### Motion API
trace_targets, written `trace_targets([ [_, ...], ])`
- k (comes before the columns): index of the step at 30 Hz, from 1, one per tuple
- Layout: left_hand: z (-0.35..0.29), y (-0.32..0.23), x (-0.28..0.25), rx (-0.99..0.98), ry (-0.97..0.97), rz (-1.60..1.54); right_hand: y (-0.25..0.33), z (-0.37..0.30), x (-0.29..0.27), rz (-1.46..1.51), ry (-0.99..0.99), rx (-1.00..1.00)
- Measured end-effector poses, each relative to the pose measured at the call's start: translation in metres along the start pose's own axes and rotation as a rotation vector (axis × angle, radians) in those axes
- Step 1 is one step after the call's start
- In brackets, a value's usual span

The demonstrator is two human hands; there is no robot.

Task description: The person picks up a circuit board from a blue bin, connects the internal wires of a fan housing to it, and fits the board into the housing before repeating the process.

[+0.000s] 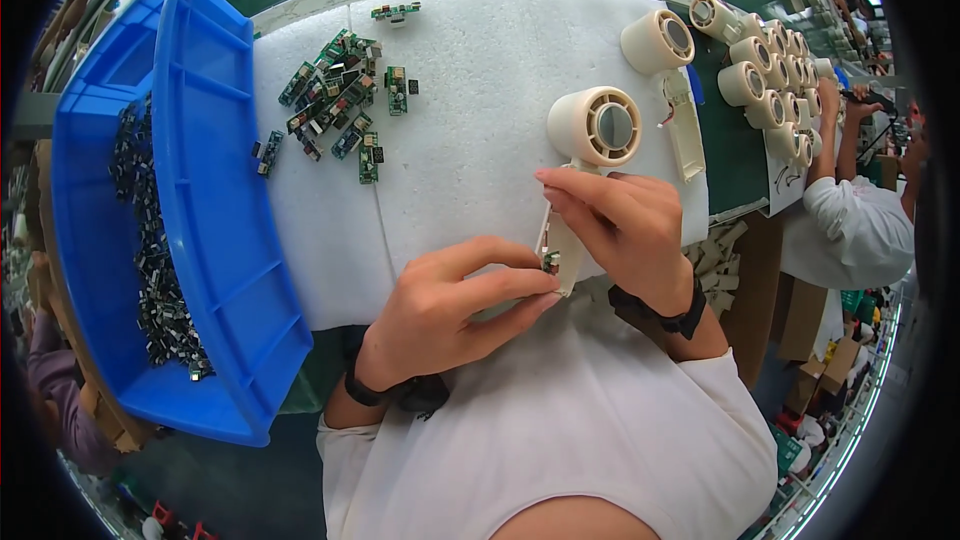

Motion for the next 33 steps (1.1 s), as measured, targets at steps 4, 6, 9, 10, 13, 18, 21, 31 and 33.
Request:
trace_targets([
  [4,0.0,0.006,-0.005,0.001,-0.143,0.061,-0.002,-0.004,-0.002,0.126,0.045,0.186],
  [6,0.001,0.007,-0.005,-0.049,-0.279,0.026,-0.004,-0.006,-0.003,0.171,0.069,0.246],
  [9,-0.002,0.011,-0.004,-0.078,-0.366,0.0,-0.004,-0.006,-0.004,0.211,0.051,0.17],
  [10,-0.003,0.013,-0.004,-0.083,-0.387,-0.007,-0.004,-0.006,-0.003,0.212,0.051,0.172],
  [13,-0.003,0.013,-0.005,-0.08,-0.4,0.003,-0.004,-0.005,-0.002,0.217,0.028,0.174],
  [18,-0.003,0.014,-0.005,-0.092,-0.414,0.052,-0.002,-0.001,-0.001,0.228,0.1,0.25],
  [21,-0.002,0.015,-0.004,-0.102,-0.42,0.061,-0.004,-0.004,-0.001,0.246,0.108,0.267],
  [31,0.004,0.01,-0.006,-0.041,-0.32,0.135,0.002,0.001,0.003,0.332,0.112,0.071],
  [33,0.003,0.01,-0.007,-0.053,-0.288,0.133,0.001,0.001,0.002,0.326,0.115,0.065],
])
Point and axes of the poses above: each hand's wrist, its own z-axis towards the middle knuckle, its own x-axis out of the palm, y = z × x, the point moved 3 cm from there along z, towards the middle knuckle
